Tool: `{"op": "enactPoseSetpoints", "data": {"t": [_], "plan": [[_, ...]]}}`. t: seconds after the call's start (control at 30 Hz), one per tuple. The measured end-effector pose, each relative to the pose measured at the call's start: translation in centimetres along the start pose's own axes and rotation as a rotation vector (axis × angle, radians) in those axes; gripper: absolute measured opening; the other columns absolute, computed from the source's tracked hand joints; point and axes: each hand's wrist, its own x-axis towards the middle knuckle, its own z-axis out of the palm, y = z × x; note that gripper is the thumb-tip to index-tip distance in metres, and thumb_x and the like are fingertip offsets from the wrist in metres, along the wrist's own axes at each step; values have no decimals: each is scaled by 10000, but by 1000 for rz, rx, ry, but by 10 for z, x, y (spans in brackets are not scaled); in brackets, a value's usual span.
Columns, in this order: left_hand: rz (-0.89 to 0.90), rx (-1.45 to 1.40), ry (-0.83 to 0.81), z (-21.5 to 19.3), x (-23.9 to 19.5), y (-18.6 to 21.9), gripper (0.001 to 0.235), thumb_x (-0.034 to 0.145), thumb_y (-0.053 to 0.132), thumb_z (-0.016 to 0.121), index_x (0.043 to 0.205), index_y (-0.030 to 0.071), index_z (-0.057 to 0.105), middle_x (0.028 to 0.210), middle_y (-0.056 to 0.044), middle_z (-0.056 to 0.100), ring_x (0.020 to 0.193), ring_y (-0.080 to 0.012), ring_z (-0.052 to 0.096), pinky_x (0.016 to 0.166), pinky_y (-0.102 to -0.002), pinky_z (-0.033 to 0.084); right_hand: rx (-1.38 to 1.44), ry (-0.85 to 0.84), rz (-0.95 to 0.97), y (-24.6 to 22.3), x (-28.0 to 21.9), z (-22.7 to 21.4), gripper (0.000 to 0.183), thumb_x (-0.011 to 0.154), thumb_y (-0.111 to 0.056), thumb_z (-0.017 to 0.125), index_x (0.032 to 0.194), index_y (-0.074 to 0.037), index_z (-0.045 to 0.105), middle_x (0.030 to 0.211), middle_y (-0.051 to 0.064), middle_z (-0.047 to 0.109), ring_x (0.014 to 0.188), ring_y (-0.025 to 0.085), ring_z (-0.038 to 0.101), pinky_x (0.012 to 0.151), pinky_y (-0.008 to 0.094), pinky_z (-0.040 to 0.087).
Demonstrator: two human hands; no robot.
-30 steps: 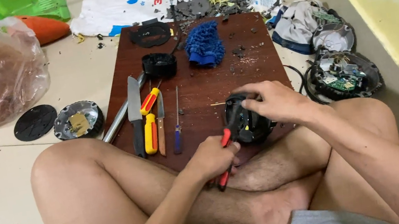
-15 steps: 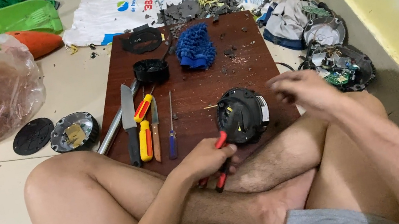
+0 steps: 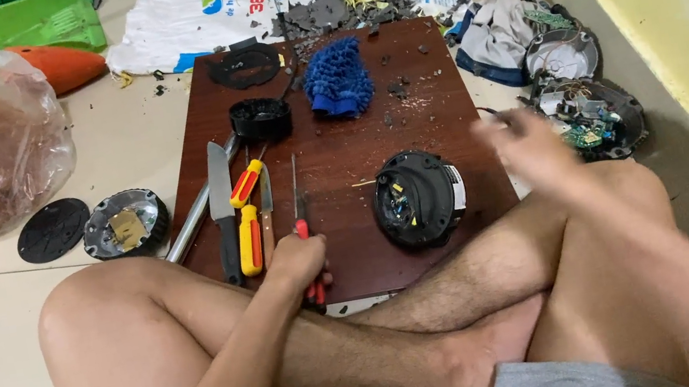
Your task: The person sits on the floor and uses a screwdriver to unscrew and remove the casing of a black circular electronic device. They then use pliers to pull out wires and a knife to scrape the inside of the device.
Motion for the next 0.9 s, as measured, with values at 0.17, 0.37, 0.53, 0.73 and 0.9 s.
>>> {"op": "enactPoseSetpoints", "data": {"t": [0.17,0.37,0.53,0.73,0.9], "plan": [[114,599,29,5,-82,41,524,951,460,491,1291,110,682,1208,-190,771,1213,-398,712,1038,-549,546,-228,-263,59,-38,-42,50,896,931,-695,601,1642,-192,389,1525,251,564,1426,463,521,1189,606,417],[489,1065,216,44,-58,12,382,1028,245,377,1205,22,632,1016,-134,734,983,-405,762,784,-572,592,-230,-264,18,-21,-33,69,712,1030,-547,487,1647,-220,354,1504,273,559,1407,456,536,1161,588,455],[568,1132,227,67,-27,-2,432,962,91,445,1316,-126,567,1065,-209,713,904,-424,764,598,-631,584,-210,-239,30,-15,-34,72,684,1047,-502,453,1654,-213,325,1499,294,541,1395,482,532,1137,613,464],[524,1147,297,77,-28,2,453,1008,126,457,1369,-132,546,1118,-194,646,891,-367,773,601,-582,610,-226,-207,5,-1,-31,76,659,1047,-487,483,1633,-212,361,1470,302,569,1367,497,557,1112,630,478],[566,1208,332,83,-29,1,455,1014,110,446,1395,-125,526,1179,-303,612,873,-411,750,595,-596,608,-205,-176,-5,-4,-33,76,656,1042,-474,496,1630,-212,369,1469,307,570,1346,521,565,1091,658,474]]}}
